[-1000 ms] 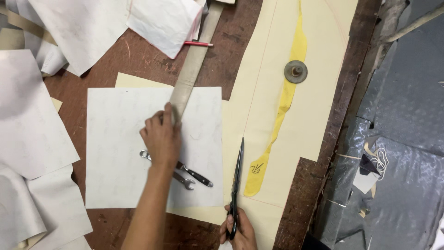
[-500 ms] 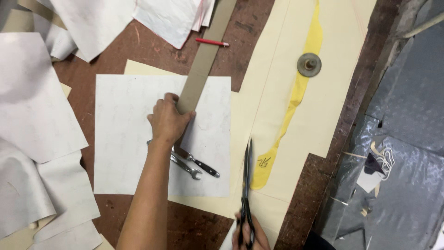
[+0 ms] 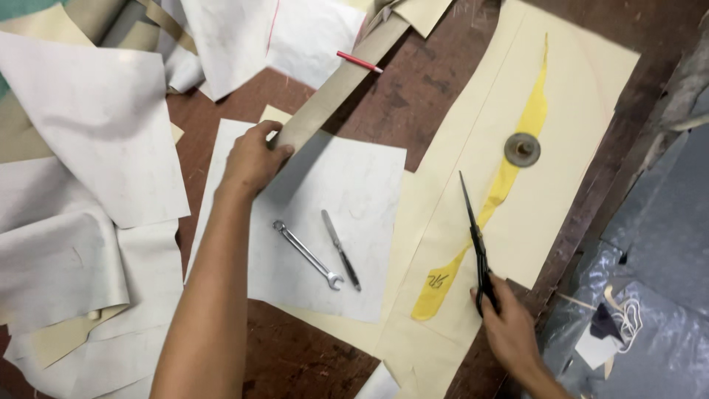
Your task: The person uses shears to cut out various shapes from cream-colored and yellow upholstery fabric, following marked lines and using paper templates and a metal weight to guide the cuts on a wooden work table.
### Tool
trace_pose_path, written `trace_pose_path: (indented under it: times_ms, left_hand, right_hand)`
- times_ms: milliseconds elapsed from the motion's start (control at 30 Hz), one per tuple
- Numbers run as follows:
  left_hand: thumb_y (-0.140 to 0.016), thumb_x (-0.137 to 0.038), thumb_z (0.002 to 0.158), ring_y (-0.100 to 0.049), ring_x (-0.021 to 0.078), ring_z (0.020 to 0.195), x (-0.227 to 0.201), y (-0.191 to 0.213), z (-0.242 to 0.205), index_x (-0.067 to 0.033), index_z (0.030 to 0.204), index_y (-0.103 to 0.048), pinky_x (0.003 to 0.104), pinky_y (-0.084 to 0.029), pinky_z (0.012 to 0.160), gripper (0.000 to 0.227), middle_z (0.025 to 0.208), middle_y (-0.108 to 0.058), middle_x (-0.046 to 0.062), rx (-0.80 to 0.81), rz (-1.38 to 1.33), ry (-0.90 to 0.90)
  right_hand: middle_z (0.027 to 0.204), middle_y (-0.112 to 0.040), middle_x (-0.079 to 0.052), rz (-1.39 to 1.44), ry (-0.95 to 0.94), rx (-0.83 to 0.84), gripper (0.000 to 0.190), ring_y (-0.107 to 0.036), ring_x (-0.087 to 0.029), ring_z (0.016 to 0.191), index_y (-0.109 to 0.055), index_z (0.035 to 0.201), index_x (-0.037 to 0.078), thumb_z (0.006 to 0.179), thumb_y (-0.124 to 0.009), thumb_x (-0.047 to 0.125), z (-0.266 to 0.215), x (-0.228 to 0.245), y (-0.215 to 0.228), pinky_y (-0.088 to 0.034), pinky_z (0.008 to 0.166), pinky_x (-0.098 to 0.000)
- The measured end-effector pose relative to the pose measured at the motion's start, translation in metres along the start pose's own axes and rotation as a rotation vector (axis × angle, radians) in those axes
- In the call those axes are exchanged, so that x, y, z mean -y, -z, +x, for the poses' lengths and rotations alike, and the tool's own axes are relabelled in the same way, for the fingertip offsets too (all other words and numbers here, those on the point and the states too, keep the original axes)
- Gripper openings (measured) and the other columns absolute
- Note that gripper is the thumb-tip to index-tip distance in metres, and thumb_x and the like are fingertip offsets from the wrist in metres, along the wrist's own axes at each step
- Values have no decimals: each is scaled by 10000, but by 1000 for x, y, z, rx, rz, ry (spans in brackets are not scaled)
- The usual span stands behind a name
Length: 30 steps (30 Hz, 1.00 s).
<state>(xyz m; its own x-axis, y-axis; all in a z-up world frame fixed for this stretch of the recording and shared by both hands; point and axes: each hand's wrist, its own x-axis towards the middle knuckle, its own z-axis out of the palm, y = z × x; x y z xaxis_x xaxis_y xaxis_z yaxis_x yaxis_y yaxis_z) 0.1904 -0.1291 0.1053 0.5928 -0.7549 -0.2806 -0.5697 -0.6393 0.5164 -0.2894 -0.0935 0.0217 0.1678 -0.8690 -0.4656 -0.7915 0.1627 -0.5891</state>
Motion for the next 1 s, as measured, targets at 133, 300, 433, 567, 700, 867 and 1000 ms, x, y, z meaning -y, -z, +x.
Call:
trace_pose_path:
  times_ms: [133, 300, 433, 567, 700, 867, 1000]
  left_hand:
    - [-784, -220, 833, -514, 408, 1267, 27, -5, 14, -188, 1313, -636, 632, -300, 998, 504, 1318, -595, 188, -297, 239, -42]
    - [-671, -105, 947, -551, 387, 1203, 46, -69, -63, -88, 1392, -605, 532, -429, 1038, 449, 1266, -581, 212, -580, -8, -83]
    - [-587, -140, 986, -440, 371, 1373, 40, -140, -184, -35, 1349, -596, 536, -367, 1120, 379, 1416, -503, 203, -586, -252, 268]
    - [-617, -301, 961, -208, 350, 1529, 46, -183, -250, -89, 1378, -593, 630, -87, 1232, 469, 1542, -388, 175, -542, -41, 437]
    - [-604, -395, 958, -157, 363, 1538, 45, -199, -262, -113, 1426, -552, 614, -42, 1223, 549, 1573, -356, 174, -592, -43, 407]
    - [-509, -568, 984, -44, 356, 1557, 51, -208, -255, -181, 1531, -441, 635, 24, 1215, 674, 1658, -238, 93, -484, 72, 412]
    - [-465, -644, 933, -34, 324, 1568, 58, -212, -260, -261, 1542, -421, 630, 22, 1219, 720, 1682, -210, 37, -458, 63, 450]
  right_hand:
    - [1111, -757, -227, -188, -134, 43, 563, -735, -373, 1027, -535, 1469, 125, 988, -568, 416, 36, 30, 20, -546, 941, -458]
    - [1184, -690, -142, -520, 237, -137, 541, -694, -351, 1004, -559, 1408, 107, 920, -590, 338, 76, 27, 34, -451, 839, -541]
    - [1183, -644, -89, -820, 217, -46, 545, -709, -301, 855, -573, 1396, 132, 936, -601, 424, 82, 47, 55, -440, 887, -515]
    - [1129, -616, -70, -930, 293, 15, 499, -703, -261, 842, -621, 1347, 173, 896, -660, 383, 88, 83, 64, -468, 844, -535]
    - [1135, -612, -121, -504, 709, 86, 470, -679, -326, 796, -619, 1385, 157, 927, -674, 249, 124, 143, 21, -556, 740, -462]
    - [1264, -526, -201, -579, 997, 227, 775, -664, -334, 828, -526, 1494, 158, 809, -732, 458, 137, 206, -55, -550, 707, -430]
    - [1191, -560, -130, -695, 1060, 156, 795, -673, -296, 870, -553, 1474, 222, 801, -707, 617, 127, 199, -54, -546, 675, -396]
